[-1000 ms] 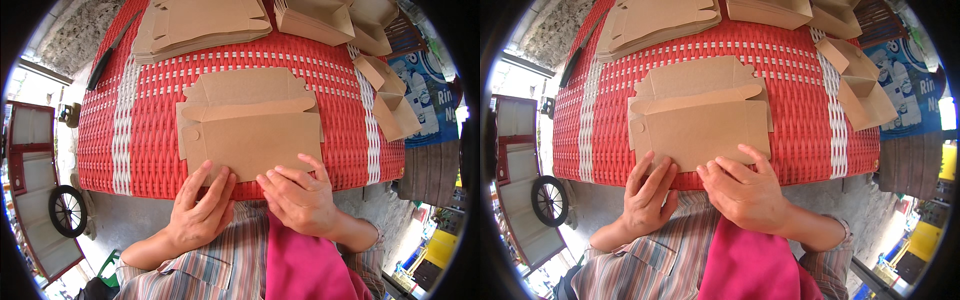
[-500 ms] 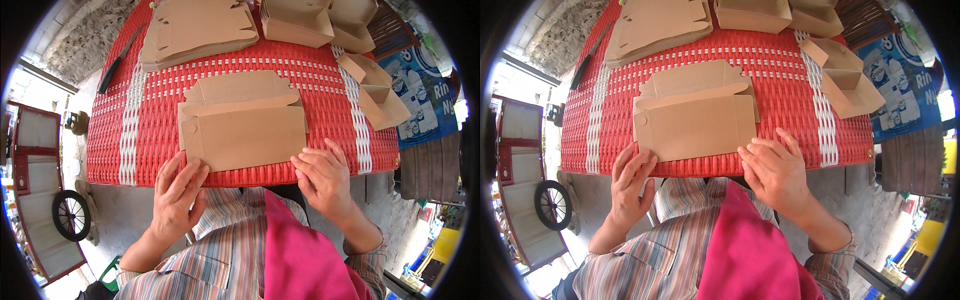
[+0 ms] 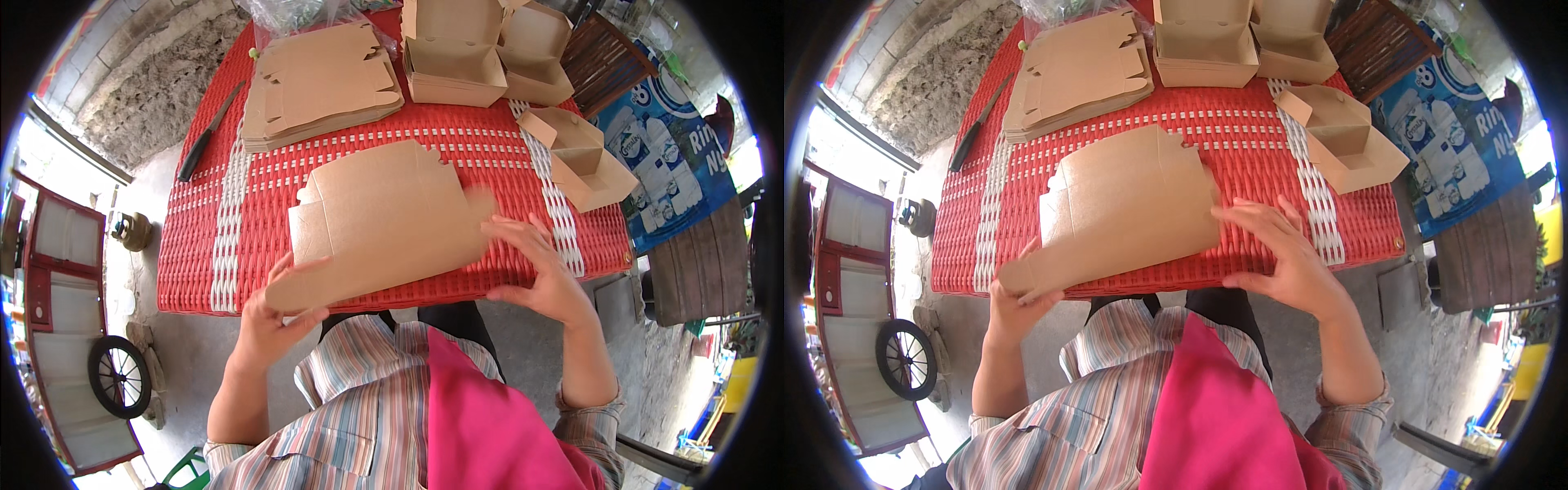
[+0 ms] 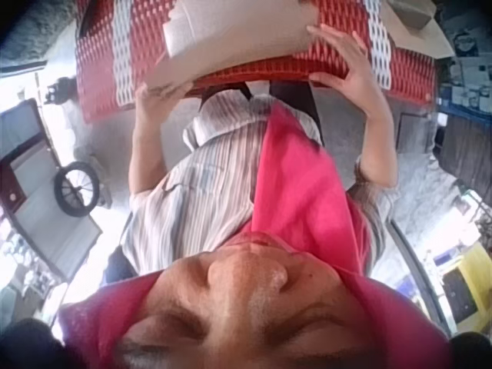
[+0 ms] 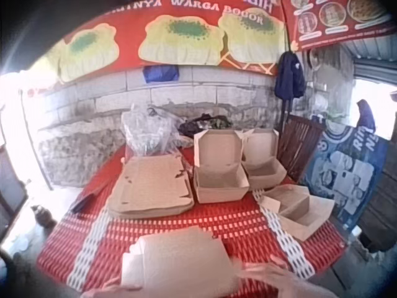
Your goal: The person assembles small cardboard boxes by hand on a red woven table. They fold flat cardboard pieces along pre-scored lines, tuck flaps into slots, and secure the structure to form finished boxes. The person handles multiple units sequentially, placing completed boxes on the table.
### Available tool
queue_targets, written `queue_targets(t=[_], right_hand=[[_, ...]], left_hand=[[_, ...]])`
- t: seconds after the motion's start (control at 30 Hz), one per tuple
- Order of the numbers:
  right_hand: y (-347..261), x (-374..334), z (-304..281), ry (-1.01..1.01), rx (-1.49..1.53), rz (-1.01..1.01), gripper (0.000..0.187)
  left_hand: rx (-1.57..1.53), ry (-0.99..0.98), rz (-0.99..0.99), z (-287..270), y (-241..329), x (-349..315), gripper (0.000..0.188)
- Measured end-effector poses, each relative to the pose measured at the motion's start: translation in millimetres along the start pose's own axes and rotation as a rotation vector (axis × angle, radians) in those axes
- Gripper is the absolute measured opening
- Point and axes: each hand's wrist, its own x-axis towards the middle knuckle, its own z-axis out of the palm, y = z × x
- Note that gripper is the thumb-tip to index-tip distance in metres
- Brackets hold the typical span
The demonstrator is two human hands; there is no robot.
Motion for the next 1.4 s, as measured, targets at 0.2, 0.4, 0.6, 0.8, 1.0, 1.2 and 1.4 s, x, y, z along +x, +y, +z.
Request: queue_targets(t=[0.2, 0.4, 0.6, 0.8, 1.0, 1.2, 1.4], right_hand=[[-8, -10, 11, -0.063, -0.351, -0.184, 0.083], [-17, 8, 22, -0.162, -0.315, -0.313, 0.06], [-12, 5, 30, -0.027, -0.317, -0.377, 0.046], [-25, 9, 32, -0.019, -0.414, -0.267, 0.035], [-22, 18, 54, 0.402, 0.049, 0.031, 0.015], [-22, 25, 57, 0.393, -0.114, 0.123, 0.022], [-20, 31, 59, 0.395, -0.285, 0.106, 0.028]], left_hand=[[0.341, -0.359, 0.321, -8, -4, -4, 0.044], [0.324, -0.376, 0.452, -12, 1, -5, 0.039], [0.604, -0.332, 0.345, -17, 1, 18, 0.043], [0.506, -0.108, 0.326, -4, -7, 23, 0.045], [0.12, 0.27, -0.291, 33, 12, 45, 0.062], [0.287, 0.379, -0.244, 50, 9, 48, 0.081], [0.609, 0.365, -0.221, 59, 8, 41, 0.075]])
